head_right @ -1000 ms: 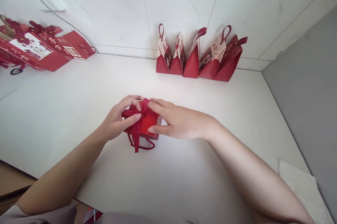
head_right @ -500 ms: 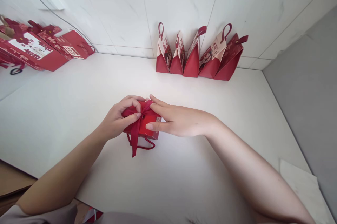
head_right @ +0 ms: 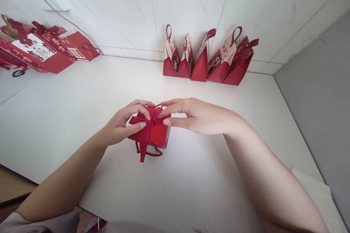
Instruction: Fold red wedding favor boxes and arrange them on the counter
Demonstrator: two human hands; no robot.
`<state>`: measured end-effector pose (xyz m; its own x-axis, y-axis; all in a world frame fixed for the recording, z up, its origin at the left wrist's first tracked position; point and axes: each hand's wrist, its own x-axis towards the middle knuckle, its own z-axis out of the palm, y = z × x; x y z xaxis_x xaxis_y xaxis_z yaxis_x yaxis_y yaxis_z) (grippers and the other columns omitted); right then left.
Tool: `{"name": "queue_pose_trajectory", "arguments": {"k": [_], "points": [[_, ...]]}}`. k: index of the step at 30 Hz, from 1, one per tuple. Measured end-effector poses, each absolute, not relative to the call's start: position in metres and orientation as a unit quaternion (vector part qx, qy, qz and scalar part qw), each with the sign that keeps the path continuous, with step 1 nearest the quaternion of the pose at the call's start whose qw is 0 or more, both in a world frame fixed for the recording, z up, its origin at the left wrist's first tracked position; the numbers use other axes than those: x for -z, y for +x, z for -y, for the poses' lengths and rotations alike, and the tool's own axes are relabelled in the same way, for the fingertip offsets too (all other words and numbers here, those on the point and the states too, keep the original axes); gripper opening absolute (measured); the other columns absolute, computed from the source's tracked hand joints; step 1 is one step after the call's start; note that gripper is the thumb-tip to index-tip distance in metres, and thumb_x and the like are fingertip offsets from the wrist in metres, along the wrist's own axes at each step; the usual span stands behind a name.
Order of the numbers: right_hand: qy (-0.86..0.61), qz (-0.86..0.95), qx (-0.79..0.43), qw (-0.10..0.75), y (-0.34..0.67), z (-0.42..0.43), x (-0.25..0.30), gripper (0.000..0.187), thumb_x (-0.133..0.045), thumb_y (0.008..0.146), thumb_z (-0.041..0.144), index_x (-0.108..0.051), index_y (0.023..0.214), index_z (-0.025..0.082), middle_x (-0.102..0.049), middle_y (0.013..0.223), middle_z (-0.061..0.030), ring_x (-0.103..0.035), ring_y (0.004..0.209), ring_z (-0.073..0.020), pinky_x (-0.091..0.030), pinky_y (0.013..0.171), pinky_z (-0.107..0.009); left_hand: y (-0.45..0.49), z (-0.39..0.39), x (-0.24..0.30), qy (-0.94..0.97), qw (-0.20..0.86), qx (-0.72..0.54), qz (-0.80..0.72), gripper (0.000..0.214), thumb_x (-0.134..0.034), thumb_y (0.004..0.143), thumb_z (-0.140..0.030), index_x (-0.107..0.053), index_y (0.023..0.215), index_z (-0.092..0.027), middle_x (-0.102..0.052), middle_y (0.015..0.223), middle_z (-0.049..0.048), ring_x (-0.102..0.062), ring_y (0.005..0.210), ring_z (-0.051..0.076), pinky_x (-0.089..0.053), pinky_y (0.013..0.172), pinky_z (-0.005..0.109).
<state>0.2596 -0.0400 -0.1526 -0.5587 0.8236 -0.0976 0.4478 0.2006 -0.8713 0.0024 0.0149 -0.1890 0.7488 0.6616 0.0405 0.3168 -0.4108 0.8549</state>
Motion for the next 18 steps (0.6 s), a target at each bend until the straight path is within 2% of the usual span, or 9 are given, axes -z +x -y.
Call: {"name": "queue_pose_trajectory", "arguments": {"k": [3, 5, 7, 9, 12, 14, 18], "points": [[-0.483, 0.714, -0.429, 0.270, 0.264, 0.039, 0.151, 0.031, -0.057, 0.090, 0.049, -0.071, 0.110, 0.029, -0.068, 0.118, -0.0025, -0.062, 0.108, -0.0263, -0.048, 0.094, -0.041, -0.001, -0.016, 0.187, 0.828, 0.466, -0.183, -0.253, 0.019, -0.055, 0.083, -0.019, -0.061, 0.101, -0.021, -0.052, 0.135, 0.0100, -0.049, 0.127, 0.028, -0.047, 0.098, 0.039], [-0.498, 0.698, -0.404, 0.318, 0.260, 0.038, 0.155, 0.032, -0.057, 0.090, 0.049, -0.070, 0.111, 0.029, -0.067, 0.121, -0.0034, -0.061, 0.110, -0.0260, -0.047, 0.095, -0.041, -0.002, -0.016, 0.187, 0.817, 0.487, -0.197, -0.239, 0.022, -0.055, 0.083, -0.021, -0.057, 0.105, -0.021, -0.051, 0.136, 0.0110, -0.050, 0.126, 0.028, -0.045, 0.101, 0.041], [-0.485, 0.701, -0.399, 0.337, 0.252, 0.037, 0.160, 0.033, -0.054, 0.092, 0.049, -0.066, 0.115, 0.029, -0.062, 0.128, -0.0036, -0.058, 0.116, -0.0257, -0.046, 0.097, -0.042, -0.003, -0.014, 0.186, 0.805, 0.498, -0.215, -0.240, 0.017, -0.054, 0.084, -0.024, -0.054, 0.102, -0.021, -0.050, 0.139, 0.0115, -0.048, 0.128, 0.029, -0.044, 0.101, 0.042], [-0.453, 0.720, -0.410, 0.328, 0.245, 0.036, 0.165, 0.032, -0.053, 0.093, 0.048, -0.066, 0.114, 0.029, -0.060, 0.132, -0.0043, -0.054, 0.123, -0.0259, -0.044, 0.100, -0.043, -0.003, -0.013, 0.185, 0.809, 0.484, -0.222, -0.250, 0.010, -0.053, 0.085, -0.024, -0.052, 0.094, -0.021, -0.049, 0.140, 0.0109, -0.045, 0.131, 0.029, -0.042, 0.103, 0.043], [-0.414, 0.754, -0.407, 0.307, 0.239, 0.035, 0.170, 0.024, -0.058, 0.090, 0.046, -0.068, 0.095, 0.025, -0.060, 0.129, -0.0063, -0.052, 0.125, -0.0267, -0.042, 0.099, -0.042, 0.000, -0.011, 0.184, 0.833, 0.438, -0.215, -0.260, 0.004, -0.054, 0.085, -0.022, -0.051, 0.087, -0.020, -0.051, 0.137, 0.0097, -0.042, 0.133, 0.028, -0.039, 0.107, 0.043], [-0.413, 0.760, -0.405, 0.297, 0.239, 0.034, 0.171, 0.023, -0.060, 0.089, 0.045, -0.065, 0.085, 0.023, -0.059, 0.130, -0.0068, -0.056, 0.118, -0.0256, -0.045, 0.094, -0.041, 0.002, -0.011, 0.184, 0.846, 0.412, -0.208, -0.267, 0.004, -0.056, 0.084, -0.022, -0.052, 0.083, -0.020, -0.053, 0.133, 0.0098, -0.041, 0.134, 0.028, -0.040, 0.107, 0.042], [-0.436, 0.746, -0.428, 0.266, 0.242, 0.031, 0.174, 0.030, -0.059, 0.088, 0.048, -0.060, 0.076, 0.021, -0.058, 0.128, -0.0064, -0.059, 0.104, -0.0226, -0.047, 0.084, -0.037, 0.002, -0.014, 0.186, 0.847, 0.403, -0.197, -0.284, 0.013, -0.057, 0.085, -0.024, -0.051, 0.074, -0.019, -0.056, 0.129, 0.0092, -0.043, 0.132, 0.028, -0.041, 0.106, 0.043]]}}
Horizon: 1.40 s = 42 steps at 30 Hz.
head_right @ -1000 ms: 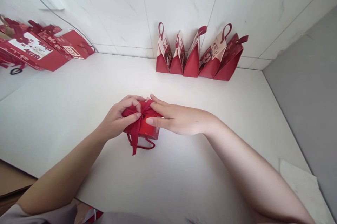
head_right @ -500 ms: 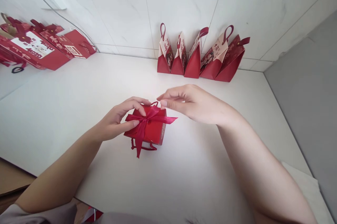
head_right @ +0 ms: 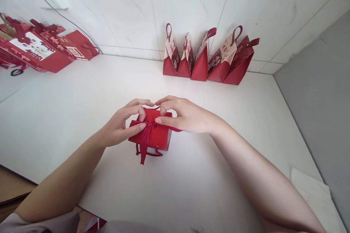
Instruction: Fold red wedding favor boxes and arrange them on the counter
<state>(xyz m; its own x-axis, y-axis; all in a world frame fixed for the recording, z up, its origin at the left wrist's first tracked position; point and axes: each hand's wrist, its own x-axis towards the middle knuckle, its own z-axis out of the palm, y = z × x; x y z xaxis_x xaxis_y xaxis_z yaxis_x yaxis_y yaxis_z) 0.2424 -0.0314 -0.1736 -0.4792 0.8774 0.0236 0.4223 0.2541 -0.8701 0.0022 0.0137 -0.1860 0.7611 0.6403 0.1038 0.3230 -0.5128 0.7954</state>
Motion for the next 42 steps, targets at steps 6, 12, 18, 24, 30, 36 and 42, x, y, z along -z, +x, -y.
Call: {"name": "queue_pose_trajectory", "arguments": {"k": [6, 12, 18, 24, 30, 36, 42], "points": [[-0.431, 0.676, -0.562, 0.204, 0.244, 0.030, 0.171, 0.039, -0.058, 0.086, 0.056, -0.057, 0.073, 0.020, -0.062, 0.093, -0.0021, -0.051, 0.070, -0.0132, -0.038, 0.058, -0.026, -0.001, -0.017, 0.184, 0.794, 0.512, -0.186, -0.270, 0.036, -0.061, 0.087, -0.034, -0.046, 0.058, -0.018, -0.058, 0.128, 0.0072, -0.052, 0.124, 0.027, -0.046, 0.104, 0.043], [-0.424, 0.671, -0.579, 0.185, 0.245, 0.032, 0.168, 0.039, -0.063, 0.083, 0.055, -0.056, 0.070, 0.019, -0.059, 0.091, -0.0008, -0.041, 0.062, -0.0098, -0.033, 0.054, -0.025, 0.000, -0.017, 0.185, 0.803, 0.487, -0.185, -0.291, 0.043, -0.061, 0.088, -0.039, -0.048, 0.054, -0.016, -0.060, 0.125, 0.0061, -0.053, 0.124, 0.026, -0.047, 0.103, 0.039], [-0.440, 0.669, -0.569, 0.190, 0.242, 0.036, 0.164, 0.038, -0.060, 0.084, 0.056, -0.060, 0.071, 0.020, -0.063, 0.092, -0.0003, -0.047, 0.065, -0.0119, -0.034, 0.056, -0.026, 0.002, -0.009, 0.184, 0.810, 0.453, -0.192, -0.318, 0.029, -0.075, 0.075, -0.042, -0.064, 0.063, -0.018, -0.058, 0.126, 0.0082, -0.055, 0.122, 0.029, -0.052, 0.098, 0.042], [-0.466, 0.683, -0.541, 0.155, 0.241, 0.036, 0.166, 0.037, -0.059, 0.083, 0.056, -0.063, 0.072, 0.021, -0.066, 0.089, -0.0024, -0.056, 0.074, -0.0175, -0.040, 0.060, -0.028, -0.001, -0.017, 0.186, 0.841, 0.437, -0.135, -0.289, 0.031, -0.077, 0.073, -0.044, -0.063, 0.060, -0.019, -0.059, 0.128, 0.0075, -0.053, 0.123, 0.029, -0.052, 0.098, 0.041], [-0.486, 0.687, -0.520, 0.147, 0.240, 0.036, 0.169, 0.035, -0.059, 0.084, 0.054, -0.061, 0.070, 0.022, -0.067, 0.089, -0.0025, -0.056, 0.074, -0.0176, -0.040, 0.058, -0.028, -0.005, -0.025, 0.186, 0.866, 0.426, -0.109, -0.237, 0.026, -0.077, 0.074, -0.041, -0.066, 0.063, -0.020, -0.060, 0.125, 0.0075, -0.051, 0.124, 0.028, -0.049, 0.101, 0.039], [-0.494, 0.698, -0.495, 0.153, 0.239, 0.037, 0.167, 0.031, -0.060, 0.083, 0.051, -0.064, 0.071, 0.023, -0.064, 0.080, -0.0017, -0.054, 0.068, -0.0171, -0.039, 0.056, -0.028, -0.007, -0.026, 0.184, 0.881, 0.401, -0.098, -0.231, 0.020, -0.077, 0.074, -0.041, -0.072, 0.070, -0.023, -0.059, 0.129, 0.0061, -0.047, 0.128, 0.029, -0.048, 0.102, 0.038], [-0.500, 0.690, -0.502, 0.151, 0.242, 0.036, 0.167, 0.031, -0.056, 0.086, 0.047, -0.062, 0.070, 0.022, -0.061, 0.079, -0.0003, -0.048, 0.061, -0.0132, -0.035, 0.054, -0.027, -0.009, -0.030, 0.182, 0.866, 0.431, -0.107, -0.231, 0.019, -0.076, 0.076, -0.040, -0.070, 0.071, -0.022, -0.058, 0.130, 0.0065, -0.050, 0.127, 0.029, -0.048, 0.102, 0.037]]}}
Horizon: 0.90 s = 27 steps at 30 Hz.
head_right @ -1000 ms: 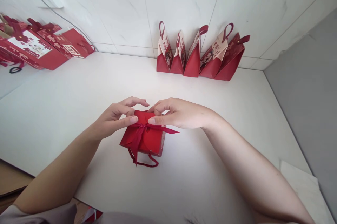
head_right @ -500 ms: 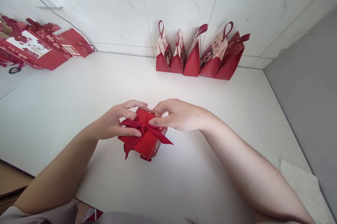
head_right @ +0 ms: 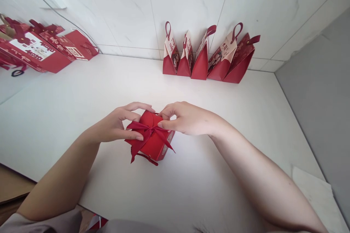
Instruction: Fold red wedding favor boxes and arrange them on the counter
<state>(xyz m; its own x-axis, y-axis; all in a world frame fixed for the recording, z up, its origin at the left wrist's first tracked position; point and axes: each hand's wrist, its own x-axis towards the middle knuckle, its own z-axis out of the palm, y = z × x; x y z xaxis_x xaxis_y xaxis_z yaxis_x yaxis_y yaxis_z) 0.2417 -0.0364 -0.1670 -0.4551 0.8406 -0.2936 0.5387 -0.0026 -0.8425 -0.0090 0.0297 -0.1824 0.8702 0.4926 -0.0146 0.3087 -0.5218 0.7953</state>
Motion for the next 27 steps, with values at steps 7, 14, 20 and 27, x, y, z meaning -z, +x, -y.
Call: {"name": "queue_pose_trajectory", "arguments": {"k": [7, 14, 20, 27], "points": [[-0.465, 0.705, -0.504, 0.181, 0.247, 0.037, 0.156, 0.039, -0.056, 0.086, 0.059, -0.071, 0.088, 0.024, -0.065, 0.091, -0.0030, -0.058, 0.082, -0.0196, -0.045, 0.069, -0.031, -0.001, -0.020, 0.187, 0.818, 0.472, -0.194, -0.267, 0.019, -0.061, 0.089, -0.037, -0.061, 0.101, -0.022, -0.057, 0.130, 0.0085, -0.052, 0.124, 0.025, -0.046, 0.102, 0.039], [-0.439, 0.714, -0.511, 0.188, 0.246, 0.037, 0.159, 0.036, -0.053, 0.091, 0.056, -0.070, 0.088, 0.025, -0.062, 0.115, -0.0031, -0.059, 0.097, -0.0211, -0.046, 0.079, -0.031, 0.012, 0.002, 0.191, 0.815, 0.438, -0.204, -0.318, 0.011, -0.067, 0.083, -0.031, -0.066, 0.085, -0.021, -0.054, 0.129, 0.0065, -0.053, 0.121, 0.024, -0.053, 0.088, 0.031], [-0.456, 0.711, -0.499, 0.194, 0.245, 0.037, 0.162, 0.030, -0.058, 0.088, 0.051, -0.066, 0.080, 0.023, -0.061, 0.119, -0.0020, -0.059, 0.097, -0.0205, -0.044, 0.082, -0.032, 0.012, 0.002, 0.190, 0.802, 0.458, -0.172, -0.343, 0.004, -0.061, 0.080, -0.019, -0.063, 0.082, -0.021, -0.052, 0.131, 0.0037, -0.060, 0.107, 0.021, -0.055, 0.081, 0.030], [-0.454, 0.711, -0.484, 0.232, 0.240, 0.033, 0.175, 0.020, -0.058, 0.088, 0.039, -0.062, 0.079, 0.022, -0.065, 0.098, -0.0009, -0.056, 0.079, -0.0152, -0.042, 0.068, -0.028, 0.014, 0.001, 0.188, 0.799, 0.468, -0.148, -0.347, 0.008, -0.056, 0.076, -0.014, -0.060, 0.079, -0.020, -0.055, 0.125, 0.0034, -0.061, 0.103, 0.021, -0.054, 0.079, 0.031]]}}
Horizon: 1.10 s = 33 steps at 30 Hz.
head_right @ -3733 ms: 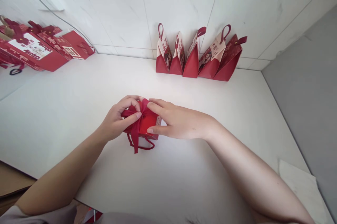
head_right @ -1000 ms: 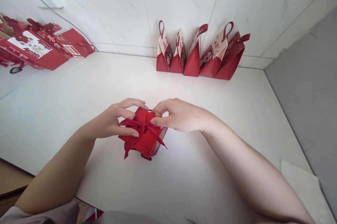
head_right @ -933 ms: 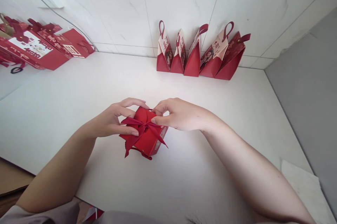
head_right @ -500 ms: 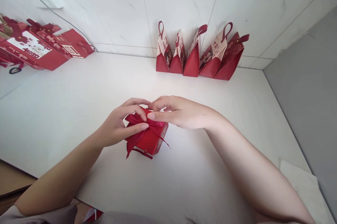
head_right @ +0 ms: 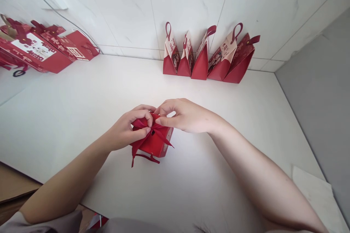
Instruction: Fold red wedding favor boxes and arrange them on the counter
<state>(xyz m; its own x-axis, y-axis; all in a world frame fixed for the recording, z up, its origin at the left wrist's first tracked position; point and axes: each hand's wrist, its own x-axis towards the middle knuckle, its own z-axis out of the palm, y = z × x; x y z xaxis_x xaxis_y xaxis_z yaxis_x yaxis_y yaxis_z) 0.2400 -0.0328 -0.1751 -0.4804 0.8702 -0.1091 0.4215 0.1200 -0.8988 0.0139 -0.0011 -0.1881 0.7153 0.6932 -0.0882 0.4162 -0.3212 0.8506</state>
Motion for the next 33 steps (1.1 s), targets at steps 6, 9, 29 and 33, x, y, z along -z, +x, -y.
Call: {"name": "queue_pose_trajectory", "arguments": {"k": [6, 9, 29, 33], "points": [[-0.457, 0.679, -0.508, 0.269, 0.238, 0.029, 0.182, 0.021, -0.058, 0.087, 0.040, -0.062, 0.083, 0.020, -0.068, 0.098, -0.0032, -0.061, 0.085, -0.0174, -0.045, 0.071, -0.029, 0.010, -0.005, 0.187, 0.816, 0.462, -0.130, -0.321, 0.006, -0.056, 0.079, -0.016, -0.059, 0.081, -0.020, -0.055, 0.127, 0.0032, -0.058, 0.112, 0.022, -0.051, 0.089, 0.033], [-0.513, 0.676, -0.457, 0.269, 0.242, 0.036, 0.169, 0.027, -0.057, 0.088, 0.048, -0.061, 0.098, 0.024, -0.067, 0.094, -0.0022, -0.061, 0.083, -0.0181, -0.045, 0.066, -0.029, 0.004, -0.009, 0.185, 0.811, 0.495, -0.116, -0.290, 0.007, -0.056, 0.083, -0.022, -0.059, 0.089, -0.020, -0.050, 0.137, 0.0065, -0.059, 0.112, 0.024, -0.054, 0.081, 0.033], [-0.432, 0.790, -0.429, 0.063, 0.242, 0.056, 0.153, 0.028, -0.049, 0.094, 0.039, -0.065, 0.076, 0.024, -0.062, 0.074, -0.0023, -0.053, 0.062, -0.0180, -0.037, 0.057, -0.031, 0.007, -0.009, 0.188, 0.840, 0.427, -0.148, -0.300, 0.004, -0.062, 0.082, -0.022, -0.060, 0.080, -0.019, -0.052, 0.135, 0.0070, -0.052, 0.125, 0.026, -0.048, 0.099, 0.038], [-0.451, 0.796, -0.400, 0.049, 0.246, 0.058, 0.149, 0.031, -0.046, 0.096, 0.045, -0.067, 0.084, 0.025, -0.065, 0.082, -0.0036, -0.057, 0.069, -0.0201, -0.040, 0.060, -0.031, 0.006, -0.013, 0.189, 0.836, 0.437, -0.161, -0.291, 0.006, -0.061, 0.083, -0.023, -0.059, 0.080, -0.019, -0.053, 0.134, 0.0096, -0.050, 0.127, 0.027, -0.049, 0.098, 0.038]]}}
